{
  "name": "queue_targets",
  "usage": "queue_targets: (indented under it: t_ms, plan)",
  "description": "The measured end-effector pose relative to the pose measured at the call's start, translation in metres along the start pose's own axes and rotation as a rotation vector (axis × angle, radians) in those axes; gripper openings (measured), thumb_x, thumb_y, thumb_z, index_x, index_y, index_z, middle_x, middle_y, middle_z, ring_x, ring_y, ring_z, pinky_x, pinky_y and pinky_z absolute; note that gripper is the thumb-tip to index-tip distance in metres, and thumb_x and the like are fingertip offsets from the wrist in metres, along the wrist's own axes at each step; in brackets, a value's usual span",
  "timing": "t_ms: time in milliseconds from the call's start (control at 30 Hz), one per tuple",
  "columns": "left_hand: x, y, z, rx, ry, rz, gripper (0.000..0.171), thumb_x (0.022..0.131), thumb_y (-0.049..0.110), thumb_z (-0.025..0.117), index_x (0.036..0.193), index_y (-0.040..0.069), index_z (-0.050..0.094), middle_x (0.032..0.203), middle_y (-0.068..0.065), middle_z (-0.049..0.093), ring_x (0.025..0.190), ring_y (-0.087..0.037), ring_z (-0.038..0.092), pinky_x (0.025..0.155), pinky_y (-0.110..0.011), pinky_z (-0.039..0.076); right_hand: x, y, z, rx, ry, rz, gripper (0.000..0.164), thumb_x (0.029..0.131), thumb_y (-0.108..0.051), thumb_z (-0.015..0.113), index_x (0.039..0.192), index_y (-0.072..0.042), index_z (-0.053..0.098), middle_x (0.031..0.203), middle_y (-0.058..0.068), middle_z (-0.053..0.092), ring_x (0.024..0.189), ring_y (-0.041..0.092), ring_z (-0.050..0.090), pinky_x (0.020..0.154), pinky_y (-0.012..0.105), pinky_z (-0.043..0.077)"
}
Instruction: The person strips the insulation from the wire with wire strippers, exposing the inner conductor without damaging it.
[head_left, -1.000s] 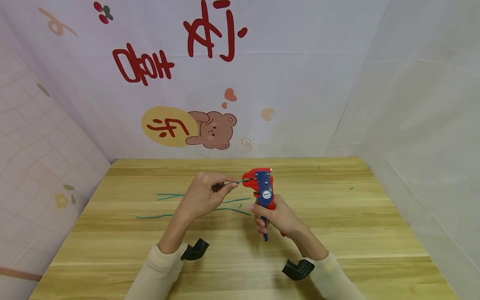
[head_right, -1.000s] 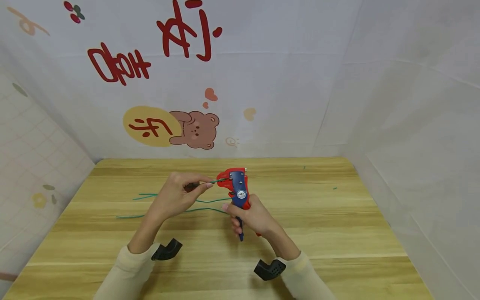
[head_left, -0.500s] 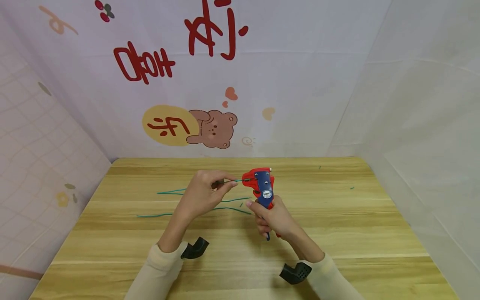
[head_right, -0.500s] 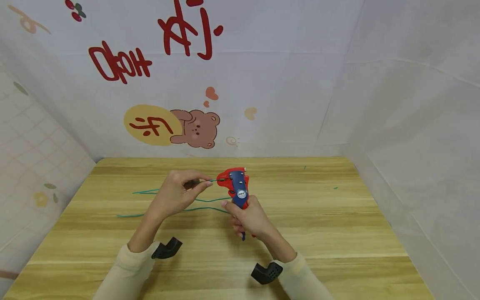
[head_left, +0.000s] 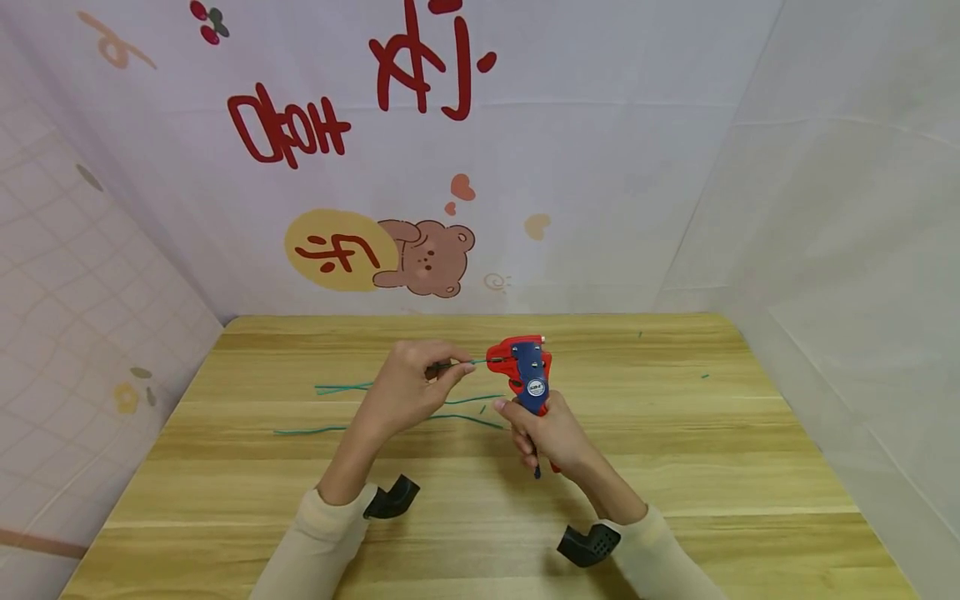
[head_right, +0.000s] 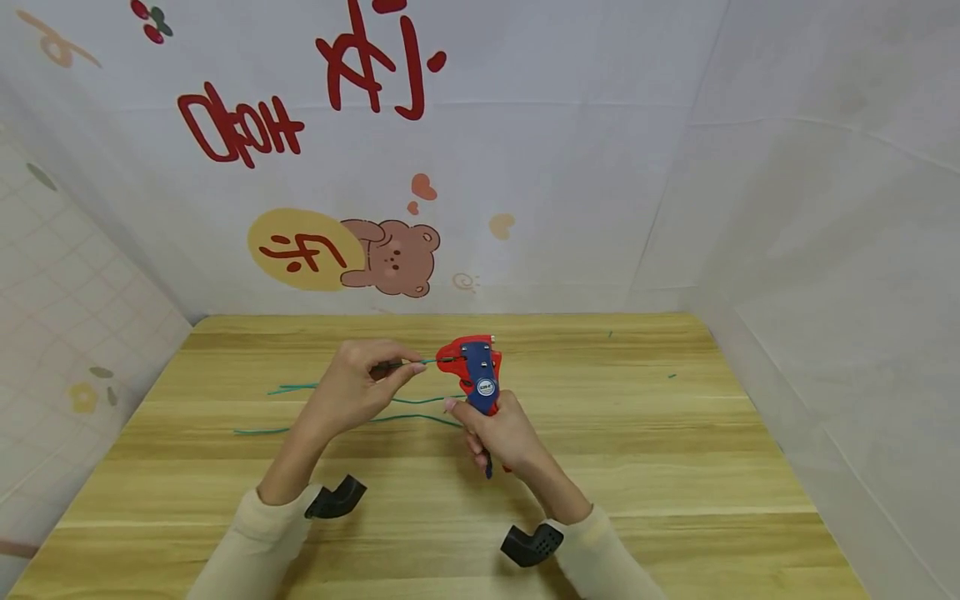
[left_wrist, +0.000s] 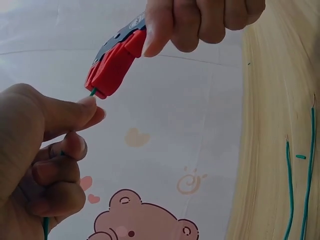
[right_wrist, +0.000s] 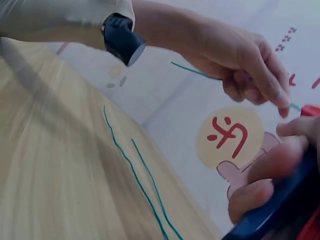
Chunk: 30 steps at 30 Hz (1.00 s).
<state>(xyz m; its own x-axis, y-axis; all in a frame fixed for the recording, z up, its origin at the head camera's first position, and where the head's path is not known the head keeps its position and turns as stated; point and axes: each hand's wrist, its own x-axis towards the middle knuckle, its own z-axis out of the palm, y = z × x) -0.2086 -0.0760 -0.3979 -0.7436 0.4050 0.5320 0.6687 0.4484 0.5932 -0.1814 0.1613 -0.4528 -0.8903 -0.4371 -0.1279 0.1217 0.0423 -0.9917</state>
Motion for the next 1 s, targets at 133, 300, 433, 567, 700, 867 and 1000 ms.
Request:
queue_targets:
  t_ms: [133,300,433,567,700,867,1000]
  plan:
    - [0.0,0.001,-0.001,-0.007,0.008,0.007,0.005,0.093,0.012,0.076,0.095,0.012,0.08,0.074,0.005,0.065,0.06,-0.007,0.047,0.056,-0.022,0.04,0.0,0.0,-0.001,-0.068,0.037,-0.045,0.049,0.102,-0.03,0.065,0.069,0.005,0.053,0.055,0.006,0.056,0.039,0.019,0.053,0.04,0.035,0.048]
    - [0.0,0.002,0.001,-0.002,0.022,0.021,0.004,0.093,0.012,0.076,0.093,0.013,0.08,0.074,0.005,0.063,0.06,-0.007,0.047,0.056,-0.022,0.04,-0.001,0.0,0.002,-0.054,0.107,-0.028,0.035,0.1,-0.017,0.062,0.073,0.002,0.052,0.054,0.003,0.051,0.036,0.019,0.051,0.038,0.033,0.047]
    - [0.0,0.003,0.003,0.014,0.03,0.025,0.005,0.093,0.011,0.075,0.092,0.012,0.08,0.075,0.004,0.065,0.06,-0.007,0.047,0.055,-0.021,0.04,0.0,0.004,0.005,-0.048,0.141,-0.013,0.033,0.1,-0.012,0.058,0.07,0.0,0.051,0.052,0.003,0.049,0.034,0.02,0.049,0.036,0.031,0.045]
    - [0.0,0.004,0.005,0.02,0.032,0.031,0.005,0.094,0.011,0.075,0.092,0.011,0.08,0.074,0.004,0.065,0.059,-0.007,0.046,0.055,-0.021,0.039,0.0,0.008,0.006,-0.05,0.164,-0.016,0.035,0.097,-0.011,0.055,0.064,0.0,0.049,0.05,0.003,0.048,0.032,0.02,0.047,0.034,0.029,0.042]
    - [0.001,0.004,0.006,0.022,0.04,0.033,0.006,0.094,0.01,0.075,0.091,0.012,0.079,0.072,0.004,0.063,0.058,-0.007,0.044,0.054,-0.022,0.038,0.001,0.009,0.007,-0.054,0.165,-0.021,0.034,0.096,-0.011,0.055,0.063,-0.001,0.049,0.049,0.002,0.048,0.032,0.019,0.047,0.034,0.029,0.042]
    - [-0.001,0.003,0.005,0.029,0.048,0.016,0.006,0.093,0.011,0.075,0.09,0.013,0.079,0.068,0.005,0.058,0.057,-0.007,0.044,0.054,-0.022,0.036,0.001,0.007,0.005,-0.036,0.097,-0.024,0.034,0.1,-0.014,0.057,0.07,0.002,0.051,0.054,0.003,0.051,0.036,0.019,0.051,0.038,0.031,0.047]
    - [-0.002,0.003,0.003,0.03,0.046,0.014,0.006,0.093,0.012,0.075,0.09,0.015,0.079,0.066,0.006,0.055,0.057,-0.007,0.043,0.054,-0.022,0.036,0.001,0.007,0.002,-0.022,0.033,-0.032,0.033,0.101,-0.014,0.058,0.074,0.003,0.051,0.056,0.004,0.055,0.04,0.02,0.055,0.043,0.035,0.052]
